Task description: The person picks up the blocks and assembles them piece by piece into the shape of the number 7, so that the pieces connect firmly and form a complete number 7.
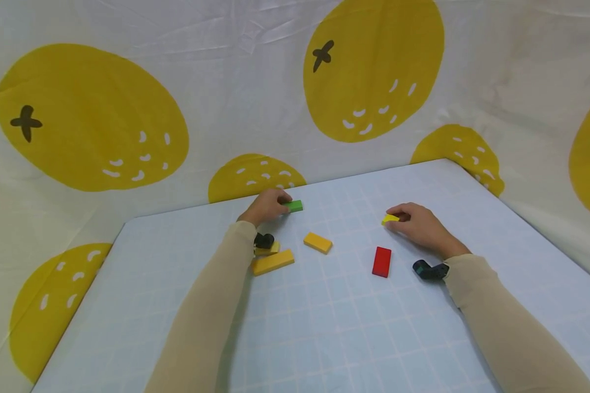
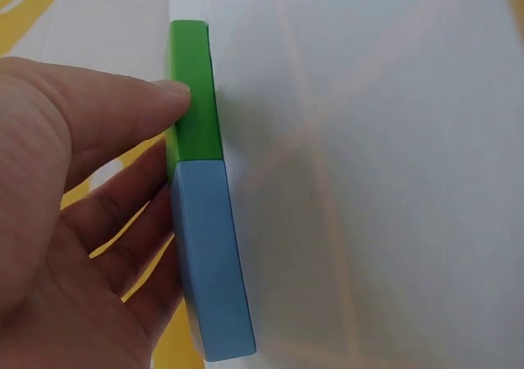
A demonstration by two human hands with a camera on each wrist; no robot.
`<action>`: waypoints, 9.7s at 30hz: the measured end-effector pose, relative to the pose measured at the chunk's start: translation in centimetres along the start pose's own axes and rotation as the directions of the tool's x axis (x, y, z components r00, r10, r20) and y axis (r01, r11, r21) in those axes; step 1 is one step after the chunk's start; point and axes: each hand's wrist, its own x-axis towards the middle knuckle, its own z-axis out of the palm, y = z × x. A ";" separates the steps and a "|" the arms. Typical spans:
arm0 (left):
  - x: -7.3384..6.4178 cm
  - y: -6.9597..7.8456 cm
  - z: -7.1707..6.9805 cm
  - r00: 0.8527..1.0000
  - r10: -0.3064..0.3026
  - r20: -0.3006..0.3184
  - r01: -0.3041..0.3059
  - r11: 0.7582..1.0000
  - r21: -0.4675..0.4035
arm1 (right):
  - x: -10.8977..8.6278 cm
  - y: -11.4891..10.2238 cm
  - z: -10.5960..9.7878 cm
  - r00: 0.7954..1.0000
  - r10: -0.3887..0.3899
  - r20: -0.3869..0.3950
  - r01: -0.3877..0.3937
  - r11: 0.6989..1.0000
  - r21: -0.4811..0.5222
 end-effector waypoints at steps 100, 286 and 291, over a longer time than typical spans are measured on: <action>-15.6 -8.5 -2.9 0.997 -0.076 0.000 0.076 0.986 -0.146 | -0.7 -0.1 -0.6 1.000 -0.025 0.011 0.025 1.000 -0.011; -15.8 -9.1 -1.5 0.994 -0.089 -0.066 0.083 0.992 -0.092 | 10.3 -13.3 7.4 0.966 -0.156 0.206 0.148 0.988 0.054; -15.8 -9.0 -1.5 0.995 -0.076 -0.067 0.069 0.993 -0.094 | 10.6 -13.4 7.6 0.964 -0.167 0.207 0.161 0.986 0.044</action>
